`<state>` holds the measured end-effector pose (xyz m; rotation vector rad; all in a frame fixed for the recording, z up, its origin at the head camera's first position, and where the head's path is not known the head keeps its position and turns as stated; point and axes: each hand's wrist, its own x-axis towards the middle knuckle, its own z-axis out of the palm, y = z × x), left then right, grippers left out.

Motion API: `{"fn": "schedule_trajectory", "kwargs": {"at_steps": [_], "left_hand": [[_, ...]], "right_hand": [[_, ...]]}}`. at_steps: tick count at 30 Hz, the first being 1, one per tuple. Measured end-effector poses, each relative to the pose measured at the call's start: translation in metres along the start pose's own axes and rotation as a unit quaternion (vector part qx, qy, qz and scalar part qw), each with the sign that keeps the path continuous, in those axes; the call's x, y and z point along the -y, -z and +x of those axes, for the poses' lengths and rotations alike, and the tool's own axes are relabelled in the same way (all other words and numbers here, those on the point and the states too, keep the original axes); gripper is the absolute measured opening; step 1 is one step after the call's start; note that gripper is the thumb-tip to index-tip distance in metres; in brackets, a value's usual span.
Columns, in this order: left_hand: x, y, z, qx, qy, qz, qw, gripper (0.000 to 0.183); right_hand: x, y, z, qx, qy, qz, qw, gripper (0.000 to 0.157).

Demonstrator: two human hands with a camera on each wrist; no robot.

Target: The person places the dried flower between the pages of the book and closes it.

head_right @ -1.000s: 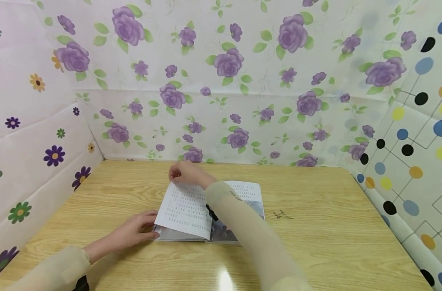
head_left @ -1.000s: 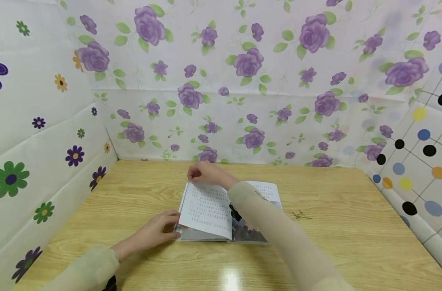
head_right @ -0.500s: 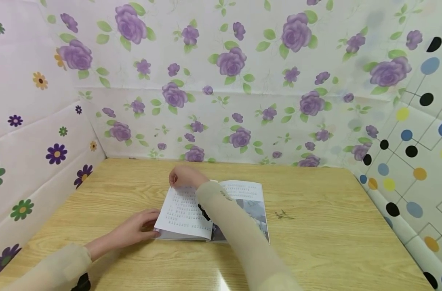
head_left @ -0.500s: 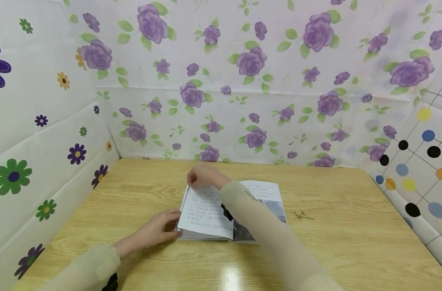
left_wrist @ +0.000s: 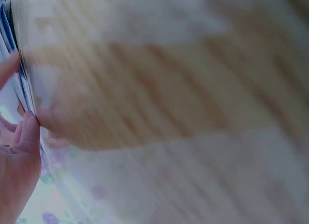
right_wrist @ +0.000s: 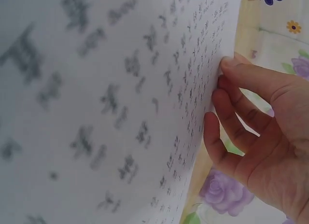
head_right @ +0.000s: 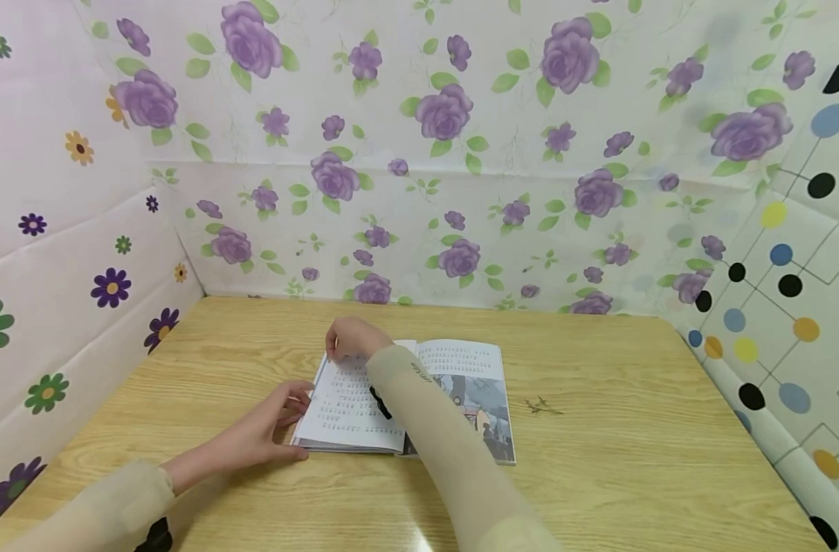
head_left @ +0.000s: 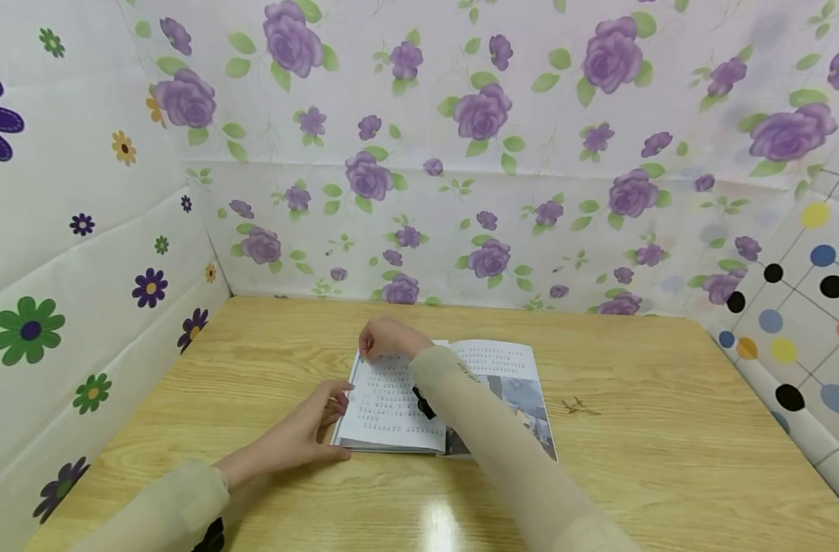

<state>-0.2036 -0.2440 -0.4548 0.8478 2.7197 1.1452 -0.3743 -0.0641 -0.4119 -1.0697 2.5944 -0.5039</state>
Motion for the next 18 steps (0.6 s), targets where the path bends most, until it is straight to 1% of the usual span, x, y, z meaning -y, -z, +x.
{"fn": "schedule_trajectory", "kwargs": {"at_steps": [2,4,6,7,9,11,14,18], "left_hand": [[-0.002,0.0,0.0,0.006,-0.018,0.046,0.9988,0.078],[-0.003,0.0,0.0,0.009,-0.039,0.099,0.9942,0.067],[-0.005,-0.001,0.0,0.013,-0.06,0.127,0.99,0.055],[-0.005,-0.001,0.001,0.014,-0.064,0.136,0.9886,0.05],[-0.006,-0.001,0.001,0.014,-0.065,0.146,0.9871,0.045],[-0.007,-0.001,0.003,0.015,-0.058,0.142,0.988,0.042],[-0.01,-0.001,0.004,0.015,-0.041,0.134,0.9901,0.043],[-0.012,-0.001,0.005,0.017,-0.027,0.134,0.9904,0.045]], "right_hand": [[0.0,0.0,-0.001,0.003,-0.004,0.011,1.0,0.013],[0.0,0.0,-0.002,0.004,-0.005,0.018,1.0,0.012],[0.0,0.0,-0.003,0.006,-0.004,0.022,1.0,0.011],[0.001,0.0,-0.004,0.007,-0.005,0.026,1.0,0.01],[0.001,0.0,-0.005,0.012,-0.007,0.028,1.0,0.01],[0.0,0.0,-0.005,0.018,-0.009,0.03,0.999,0.011],[0.0,0.0,-0.005,0.023,-0.012,0.027,0.999,0.017],[-0.002,-0.001,-0.005,0.023,-0.009,0.019,1.0,0.019]]}}
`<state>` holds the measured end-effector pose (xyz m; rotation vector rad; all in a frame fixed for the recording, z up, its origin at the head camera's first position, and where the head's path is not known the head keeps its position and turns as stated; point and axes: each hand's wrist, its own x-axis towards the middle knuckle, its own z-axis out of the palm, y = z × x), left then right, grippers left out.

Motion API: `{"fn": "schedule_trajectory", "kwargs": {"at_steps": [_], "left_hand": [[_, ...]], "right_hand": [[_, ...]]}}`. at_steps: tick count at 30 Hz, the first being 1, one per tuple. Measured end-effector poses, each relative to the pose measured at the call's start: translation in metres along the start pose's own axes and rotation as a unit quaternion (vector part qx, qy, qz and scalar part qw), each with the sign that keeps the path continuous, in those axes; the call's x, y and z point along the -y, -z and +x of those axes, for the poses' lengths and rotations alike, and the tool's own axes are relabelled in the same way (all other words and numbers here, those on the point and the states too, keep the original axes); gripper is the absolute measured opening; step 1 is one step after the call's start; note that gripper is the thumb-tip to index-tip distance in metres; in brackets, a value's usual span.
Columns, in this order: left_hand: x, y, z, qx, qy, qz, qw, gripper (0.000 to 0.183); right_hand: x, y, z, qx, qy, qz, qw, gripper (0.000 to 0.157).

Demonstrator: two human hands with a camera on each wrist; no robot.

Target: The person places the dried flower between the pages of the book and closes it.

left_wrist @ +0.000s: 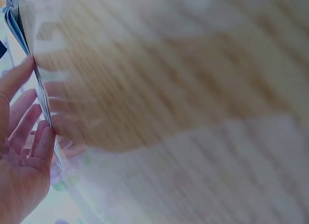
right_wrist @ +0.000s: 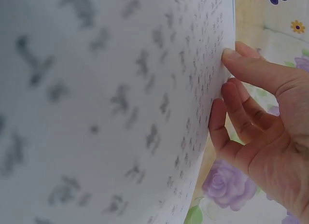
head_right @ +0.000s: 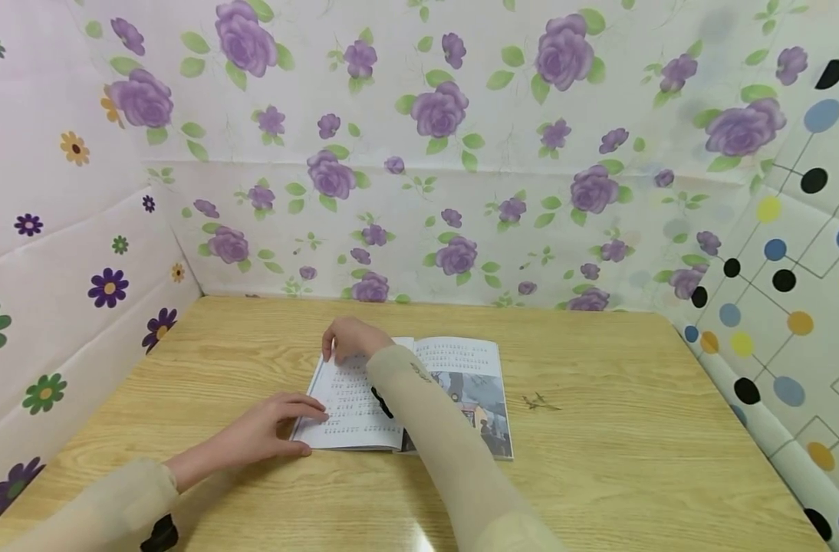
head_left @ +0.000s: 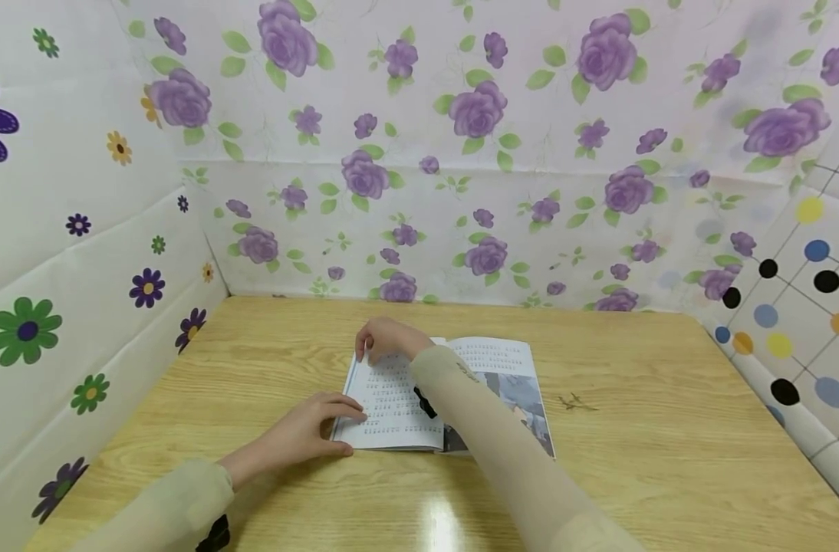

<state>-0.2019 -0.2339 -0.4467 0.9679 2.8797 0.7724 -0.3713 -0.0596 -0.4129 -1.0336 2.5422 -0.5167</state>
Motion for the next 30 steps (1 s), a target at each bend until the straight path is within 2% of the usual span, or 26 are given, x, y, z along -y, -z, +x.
{"fn": "schedule_trajectory", "kwargs": {"at_steps": [9,17,22,26,30], "left_hand": [[-0.001,0.001,-0.005,-0.016,0.001,0.008,0.9998,0.041],[-0.001,0.001,-0.005,-0.014,0.006,0.013,0.9998,0.041],[-0.001,0.0,-0.002,-0.011,0.005,0.016,0.9998,0.041],[-0.002,-0.001,-0.001,-0.01,0.004,0.016,0.9998,0.041],[-0.002,0.0,0.001,-0.008,0.007,0.015,0.9998,0.041]], "right_hand": [[0.001,-0.001,-0.008,-0.004,0.024,-0.006,1.0,0.025],[-0.004,-0.004,-0.012,-0.015,0.009,-0.006,1.0,0.031],[-0.01,-0.004,-0.011,-0.021,0.007,-0.024,0.999,0.037],[-0.009,0.006,-0.021,-0.027,0.018,-0.014,0.999,0.04],[-0.013,0.023,-0.036,-0.049,0.046,0.013,0.998,0.04]]}}
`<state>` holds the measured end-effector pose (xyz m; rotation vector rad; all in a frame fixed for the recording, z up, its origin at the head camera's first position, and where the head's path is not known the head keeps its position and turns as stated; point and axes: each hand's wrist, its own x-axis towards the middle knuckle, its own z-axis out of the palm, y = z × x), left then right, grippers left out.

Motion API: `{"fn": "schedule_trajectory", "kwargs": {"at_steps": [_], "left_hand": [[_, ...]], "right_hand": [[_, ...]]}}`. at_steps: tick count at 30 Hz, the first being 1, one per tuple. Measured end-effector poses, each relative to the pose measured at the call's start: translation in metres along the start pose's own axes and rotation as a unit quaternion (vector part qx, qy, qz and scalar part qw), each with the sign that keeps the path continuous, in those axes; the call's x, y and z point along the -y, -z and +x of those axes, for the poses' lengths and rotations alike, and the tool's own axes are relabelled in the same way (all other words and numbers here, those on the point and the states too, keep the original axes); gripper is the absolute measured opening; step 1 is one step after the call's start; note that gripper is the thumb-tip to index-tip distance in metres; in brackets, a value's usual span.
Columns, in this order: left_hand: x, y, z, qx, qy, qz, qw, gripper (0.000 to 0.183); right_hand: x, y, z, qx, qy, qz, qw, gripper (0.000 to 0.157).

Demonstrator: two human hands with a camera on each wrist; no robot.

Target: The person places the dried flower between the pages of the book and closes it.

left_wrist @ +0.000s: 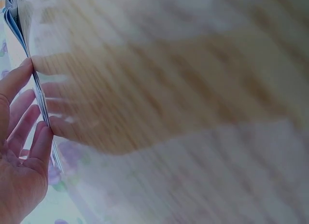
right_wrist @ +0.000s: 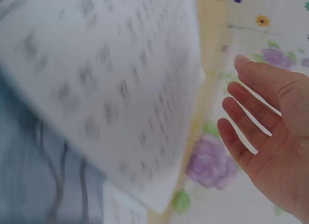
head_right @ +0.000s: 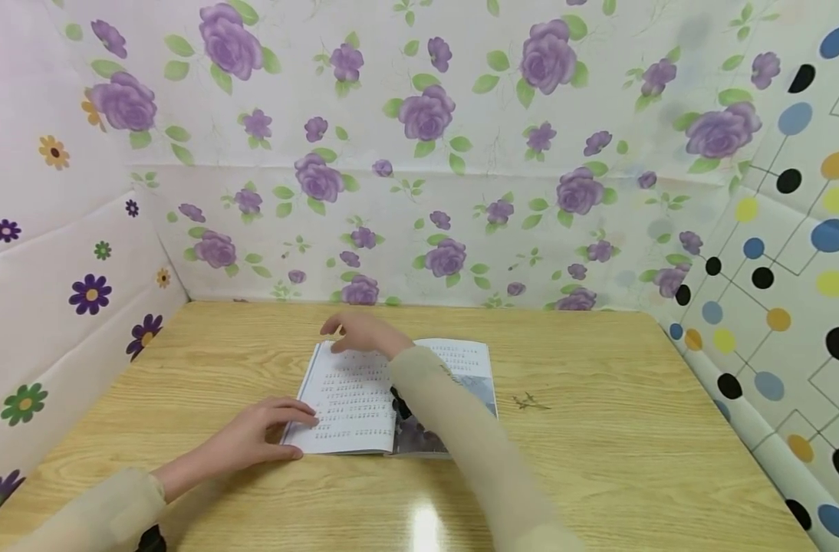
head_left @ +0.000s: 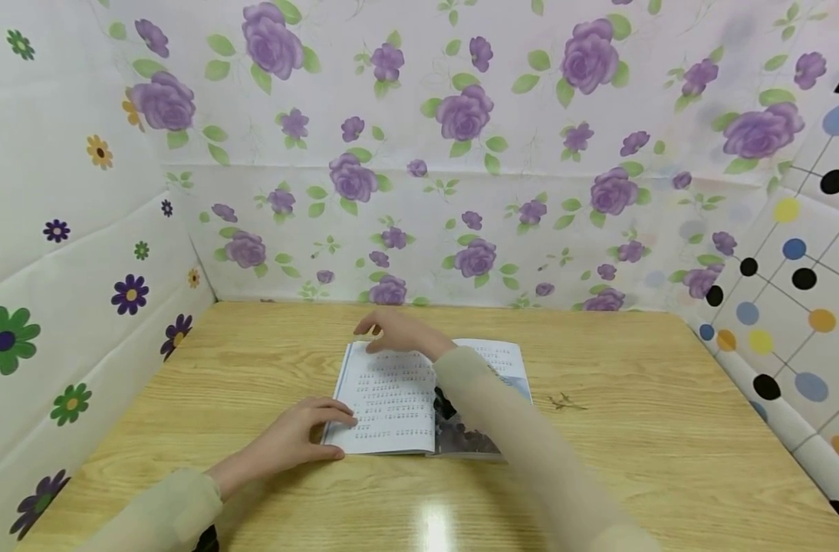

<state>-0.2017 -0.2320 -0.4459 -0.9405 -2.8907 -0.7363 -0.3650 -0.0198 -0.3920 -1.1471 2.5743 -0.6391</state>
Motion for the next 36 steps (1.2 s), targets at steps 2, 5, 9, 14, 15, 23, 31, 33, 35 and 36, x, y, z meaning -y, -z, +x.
{"fn": "schedule_trajectory", "kwargs": {"at_steps": [2,5,9,14,15,23,31,33,35,36], "left_hand": [[0.0,0.001,0.0,0.001,0.002,-0.001,1.0,0.04],[0.0,0.001,0.0,0.002,0.007,-0.004,1.0,0.041],[0.001,0.001,0.0,0.0,0.008,-0.003,1.0,0.041],[0.001,0.0,0.0,-0.002,0.007,-0.005,1.0,0.041],[0.001,0.0,-0.001,-0.002,0.007,-0.006,1.0,0.041],[0.001,-0.001,-0.001,-0.001,0.01,-0.011,0.9999,0.041],[0.001,-0.002,0.0,0.0,0.009,-0.011,0.9999,0.041],[0.001,-0.001,0.0,-0.001,0.008,-0.012,0.9999,0.041],[0.0,-0.001,-0.001,-0.002,0.008,-0.013,0.9999,0.041],[0.0,-0.001,-0.001,-0.003,0.007,-0.012,0.9999,0.041]], "right_hand": [[-0.004,0.008,-0.007,-0.014,0.009,0.016,1.0,0.04],[-0.01,0.019,-0.02,-0.036,0.022,0.029,0.999,0.04],[-0.018,0.029,-0.042,-0.071,0.04,0.024,0.996,0.039],[-0.031,0.038,-0.076,-0.115,0.038,0.033,0.992,0.037],[-0.033,0.039,-0.083,-0.128,0.037,0.04,0.99,0.037],[-0.054,0.036,-0.14,-0.222,-0.005,0.09,0.971,0.032],[-0.072,0.022,-0.195,-0.277,-0.032,0.079,0.957,0.037],[-0.078,0.019,-0.207,-0.282,-0.04,0.073,0.956,0.037],[-0.083,0.018,-0.219,-0.282,-0.051,0.069,0.956,0.037],[-0.085,0.017,-0.224,-0.281,-0.058,0.065,0.956,0.037]]}}
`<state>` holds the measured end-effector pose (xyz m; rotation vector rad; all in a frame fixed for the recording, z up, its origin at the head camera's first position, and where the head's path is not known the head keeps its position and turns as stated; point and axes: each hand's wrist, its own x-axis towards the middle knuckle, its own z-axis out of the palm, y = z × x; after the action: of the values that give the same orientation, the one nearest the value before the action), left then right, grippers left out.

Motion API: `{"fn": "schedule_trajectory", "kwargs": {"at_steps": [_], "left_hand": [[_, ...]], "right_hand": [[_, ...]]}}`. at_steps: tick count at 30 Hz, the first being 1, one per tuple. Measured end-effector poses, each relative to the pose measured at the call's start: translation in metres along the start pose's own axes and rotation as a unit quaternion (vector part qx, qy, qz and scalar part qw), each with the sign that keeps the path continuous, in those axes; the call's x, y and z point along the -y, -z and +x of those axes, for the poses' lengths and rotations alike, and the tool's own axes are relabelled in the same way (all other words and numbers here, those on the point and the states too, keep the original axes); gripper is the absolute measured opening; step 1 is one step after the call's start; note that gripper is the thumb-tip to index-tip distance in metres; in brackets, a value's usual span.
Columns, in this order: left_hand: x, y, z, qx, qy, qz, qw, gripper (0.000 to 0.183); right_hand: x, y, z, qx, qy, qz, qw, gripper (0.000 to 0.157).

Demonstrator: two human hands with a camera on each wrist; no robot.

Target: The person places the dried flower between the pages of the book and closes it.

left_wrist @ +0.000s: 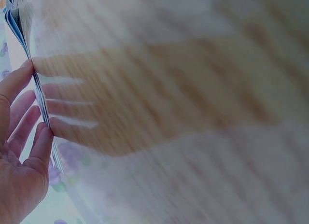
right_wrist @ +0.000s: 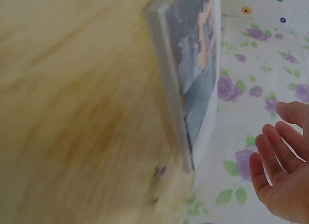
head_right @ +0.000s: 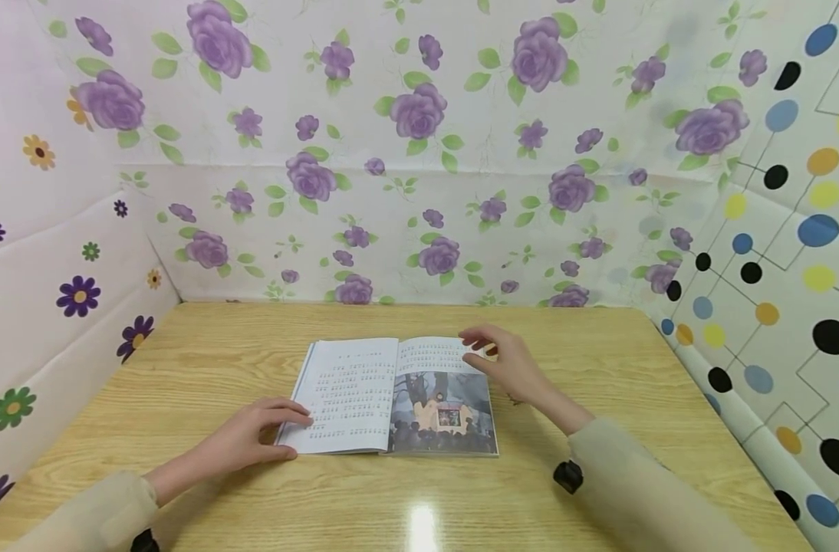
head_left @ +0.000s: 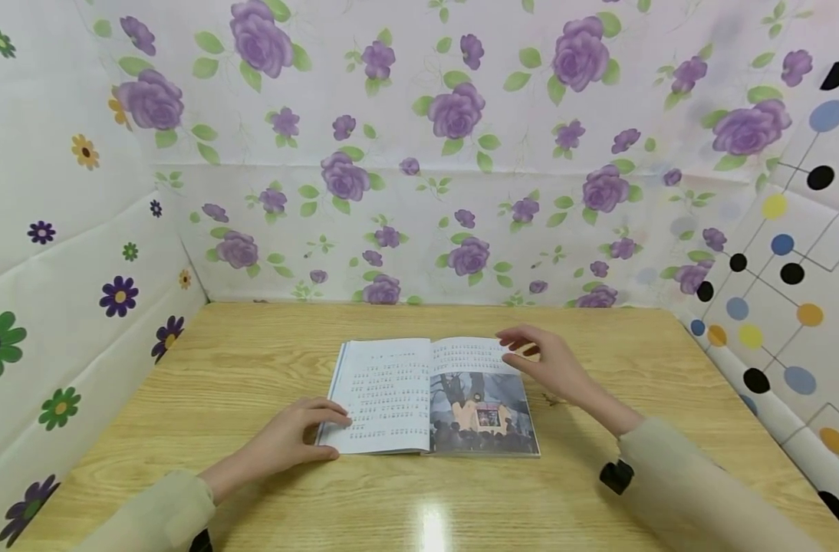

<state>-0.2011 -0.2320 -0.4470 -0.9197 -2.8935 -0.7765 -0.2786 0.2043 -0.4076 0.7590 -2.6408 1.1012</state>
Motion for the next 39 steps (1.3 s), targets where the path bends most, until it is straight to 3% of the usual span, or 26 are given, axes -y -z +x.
{"fn": "schedule_trajectory", "kwargs": {"at_steps": [19,39], "left_hand": [[-0.002,0.0,0.002,0.0,-0.001,0.008,1.0,0.042],[0.0,-0.001,0.0,-0.001,-0.007,0.003,1.0,0.041]], "right_hand": [[-0.037,0.037,-0.06,0.001,-0.015,-0.076,0.997,0.044],[-0.063,0.046,-0.082,0.052,-0.039,-0.081,0.995,0.033]]}}
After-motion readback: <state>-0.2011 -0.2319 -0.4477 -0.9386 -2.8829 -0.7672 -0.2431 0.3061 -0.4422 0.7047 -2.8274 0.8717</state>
